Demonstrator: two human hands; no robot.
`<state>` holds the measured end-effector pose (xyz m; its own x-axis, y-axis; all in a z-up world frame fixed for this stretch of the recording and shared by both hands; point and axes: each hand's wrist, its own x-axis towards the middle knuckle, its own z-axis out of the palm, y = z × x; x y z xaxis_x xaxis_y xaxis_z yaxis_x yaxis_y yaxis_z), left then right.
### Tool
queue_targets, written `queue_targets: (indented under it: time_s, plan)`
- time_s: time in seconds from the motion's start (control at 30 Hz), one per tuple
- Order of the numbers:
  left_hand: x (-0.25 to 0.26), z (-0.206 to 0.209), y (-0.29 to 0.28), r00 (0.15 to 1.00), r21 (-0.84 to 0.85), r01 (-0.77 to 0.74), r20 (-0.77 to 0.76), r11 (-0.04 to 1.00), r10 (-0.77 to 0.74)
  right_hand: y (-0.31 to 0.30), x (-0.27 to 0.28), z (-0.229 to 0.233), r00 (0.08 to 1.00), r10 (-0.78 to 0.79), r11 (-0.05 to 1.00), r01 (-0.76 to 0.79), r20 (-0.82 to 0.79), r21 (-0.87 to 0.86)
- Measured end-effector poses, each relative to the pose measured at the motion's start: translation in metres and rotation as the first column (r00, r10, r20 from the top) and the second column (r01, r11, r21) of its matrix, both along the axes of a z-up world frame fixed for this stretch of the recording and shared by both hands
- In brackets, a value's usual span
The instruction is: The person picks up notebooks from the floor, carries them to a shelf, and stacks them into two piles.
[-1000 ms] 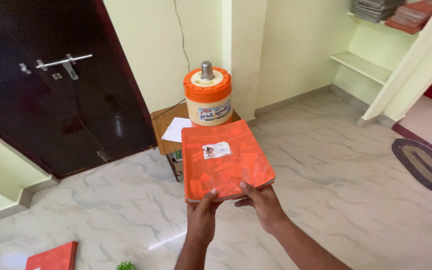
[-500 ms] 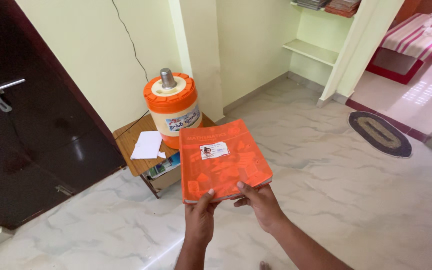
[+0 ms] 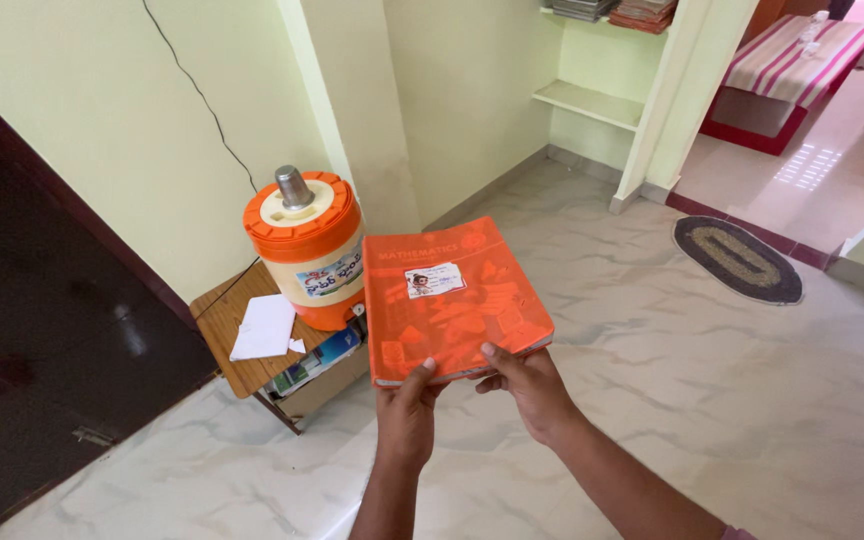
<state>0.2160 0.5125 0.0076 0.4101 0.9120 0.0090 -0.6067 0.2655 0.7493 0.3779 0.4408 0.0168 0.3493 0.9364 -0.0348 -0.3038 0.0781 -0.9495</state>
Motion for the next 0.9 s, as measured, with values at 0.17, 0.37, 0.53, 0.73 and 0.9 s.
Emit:
queue_targets:
  time_s: [0.17,0.37,0.53,0.73,0.9]
  plan:
    - [0.024,0.0,0.019,1.0,0.014,0.007,-0.008,1.0,-0.007,0.016,0.023,0.0,0.999,-0.037,0.999,0.037,0.001,-0.019]
    - [0.049,0.001,0.032,0.999,0.0,0.036,-0.016,0.999,-0.036,0.025,0.047,-0.002,0.999,-0.046,0.999,0.046,-0.02,0.009]
    - [0.065,-0.001,0.039,0.998,0.023,0.05,0.022,0.998,-0.05,0.031,0.063,0.0,0.999,-0.047,0.998,0.048,-0.026,0.048]
    - [0.086,-0.002,0.044,1.0,-0.021,0.028,-0.009,0.999,-0.028,0.035,0.084,0.001,0.998,-0.059,0.998,0.059,-0.022,-0.002]
    - [0.099,-0.001,0.048,0.999,-0.04,0.038,0.025,0.998,-0.037,0.037,0.096,0.003,0.999,-0.05,0.998,0.051,-0.022,0.04]
